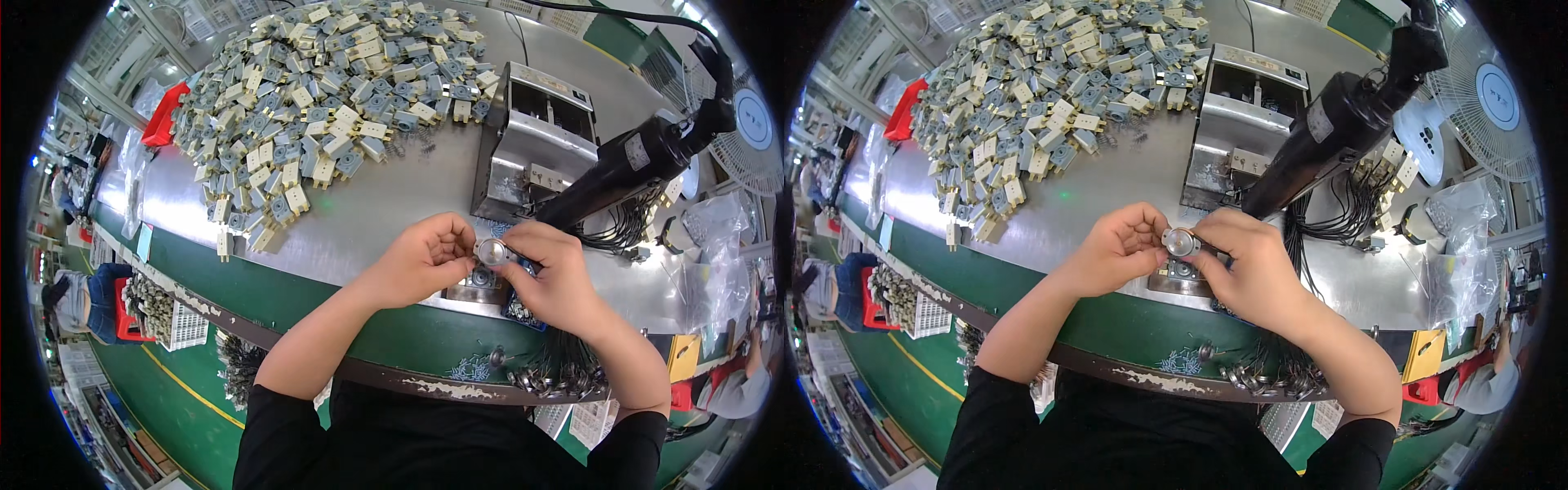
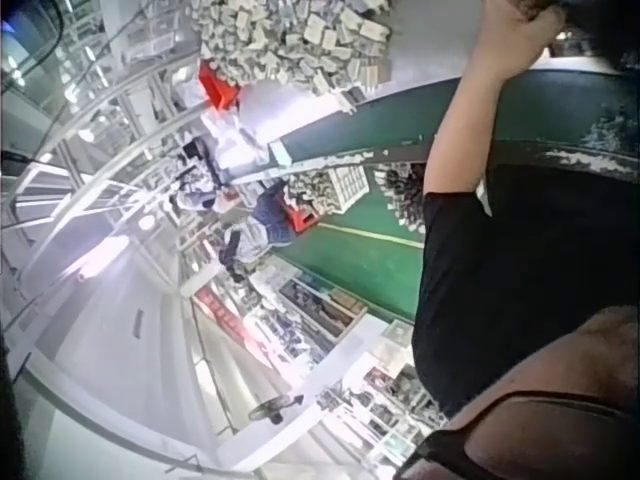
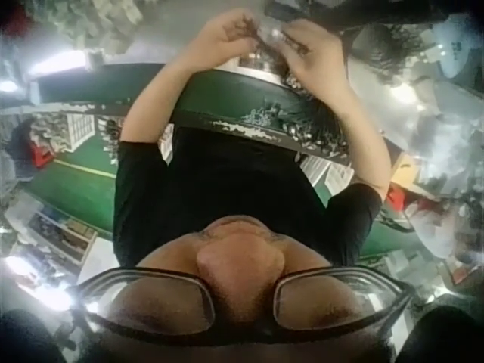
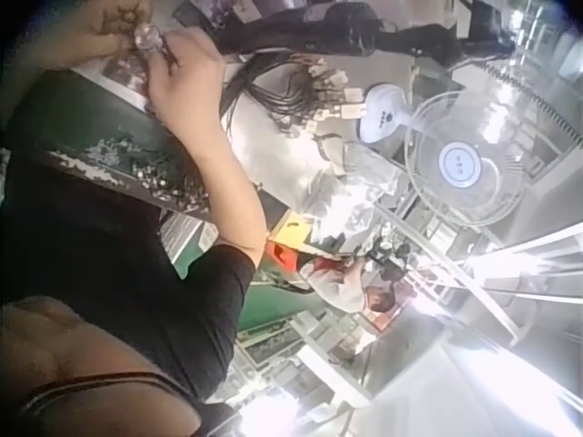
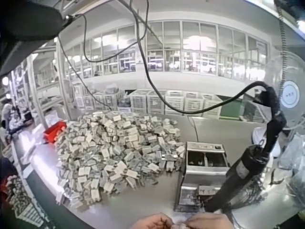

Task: Assembling electronic components by fitting parts into metal housings and securing them using an electric screwdriver.

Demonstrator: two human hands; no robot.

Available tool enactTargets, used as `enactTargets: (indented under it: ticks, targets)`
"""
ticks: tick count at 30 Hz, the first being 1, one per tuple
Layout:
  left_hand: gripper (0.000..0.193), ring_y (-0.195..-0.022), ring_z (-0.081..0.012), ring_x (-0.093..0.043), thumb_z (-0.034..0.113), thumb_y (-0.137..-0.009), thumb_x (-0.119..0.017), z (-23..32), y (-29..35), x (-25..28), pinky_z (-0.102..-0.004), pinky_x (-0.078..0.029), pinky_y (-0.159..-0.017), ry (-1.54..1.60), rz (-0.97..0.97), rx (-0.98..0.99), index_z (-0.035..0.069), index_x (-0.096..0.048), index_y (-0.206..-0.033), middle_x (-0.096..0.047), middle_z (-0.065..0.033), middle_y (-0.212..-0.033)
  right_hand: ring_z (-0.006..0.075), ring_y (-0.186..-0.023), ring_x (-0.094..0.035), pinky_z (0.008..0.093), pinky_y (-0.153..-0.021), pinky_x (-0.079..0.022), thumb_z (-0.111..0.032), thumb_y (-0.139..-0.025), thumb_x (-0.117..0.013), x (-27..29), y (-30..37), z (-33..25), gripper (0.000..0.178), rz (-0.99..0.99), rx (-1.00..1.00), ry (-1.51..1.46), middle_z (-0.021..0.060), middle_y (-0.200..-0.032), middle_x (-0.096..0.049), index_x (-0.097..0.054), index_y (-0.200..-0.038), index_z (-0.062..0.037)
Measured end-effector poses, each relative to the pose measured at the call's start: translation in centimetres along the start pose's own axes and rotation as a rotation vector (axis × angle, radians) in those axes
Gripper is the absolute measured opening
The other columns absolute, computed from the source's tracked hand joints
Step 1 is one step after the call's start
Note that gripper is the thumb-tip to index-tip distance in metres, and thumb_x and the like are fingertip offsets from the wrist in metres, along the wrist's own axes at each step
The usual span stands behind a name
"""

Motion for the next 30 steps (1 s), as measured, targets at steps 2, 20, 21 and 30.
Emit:
enactTargets:
  ticks: [2, 20, 21, 30]
  targets:
    - [0.027, -0.1, -0.0103, -0.064, -0.009, -0.095, -0.061, 0.0, 0.1, 0.3, -0.0276, -0.054, -0.085, 0.006, 0.024, -0.061, 0.0, -0.057, -0.12, -0.066, -0.0038, -0.107, 0.0305, -0.088, -0.073, 0.0359, -0.078, -0.057, 0.003, -0.082, -0.078, -0.1, -0.1, -0.2, 0.021, 0.034, -0.041, -0.008, 0.0179, -0.099, -0.074, -0.075, -0.102, 0.0056]
    - [0.017, -0.08, -0.0094, -0.069, 0.002, -0.094, -0.077, -0.1, 1.0, 1.8, -0.0252, -0.052, -0.064, -0.387, 0.081, -0.105, 0.001, -0.074, -0.111, -0.074, -0.0064, -0.099, 0.0295, -0.089, -0.07, 0.0382, -0.082, -0.053, -0.017, -0.091, -0.072, 3.0, 1.4, 1.9, 0.029, -0.376, -0.09, -0.403, 0.0211, -0.104, -0.073, -0.073, -0.1, 0.0099]
    - [0.018, -0.081, -0.0098, -0.07, 0.001, -0.09, -0.08, -0.2, 1.0, 1.4, -0.0256, -0.052, -0.064, -0.532, 0.052, -0.287, 0.001, -0.076, -0.107, -0.075, -0.0068, -0.1, 0.0285, -0.09, -0.069, 0.038, -0.083, -0.053, -0.019, -0.093, -0.073, 3.2, 1.5, 1.9, 0.03, -0.412, -0.16, -0.425, 0.0204, -0.104, -0.073, -0.074, -0.1, 0.0098]
    - [0.022, -0.061, -0.0097, -0.051, 0.004, -0.083, -0.085, -1.0, -0.7, -0.7, -0.0279, -0.046, -0.059, -0.749, 0.02, -0.322, 0.001, -0.077, -0.103, -0.073, -0.0063, -0.11, 0.021, -0.079, -0.065, 0.0355, -0.07, -0.05, -0.029, -0.097, -0.076, 4.7, 3.5, 5.0, 0.038, -0.278, -0.157, -0.565, 0.0174, -0.099, -0.072, -0.076, -0.089, 0.008]
Point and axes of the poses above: each hand's wrist, its own y-axis away from the middle knuckle, its own x-axis out of the back of the hand, z = x × y, the point moved 2 cm from there along -y, towards the middle knuckle
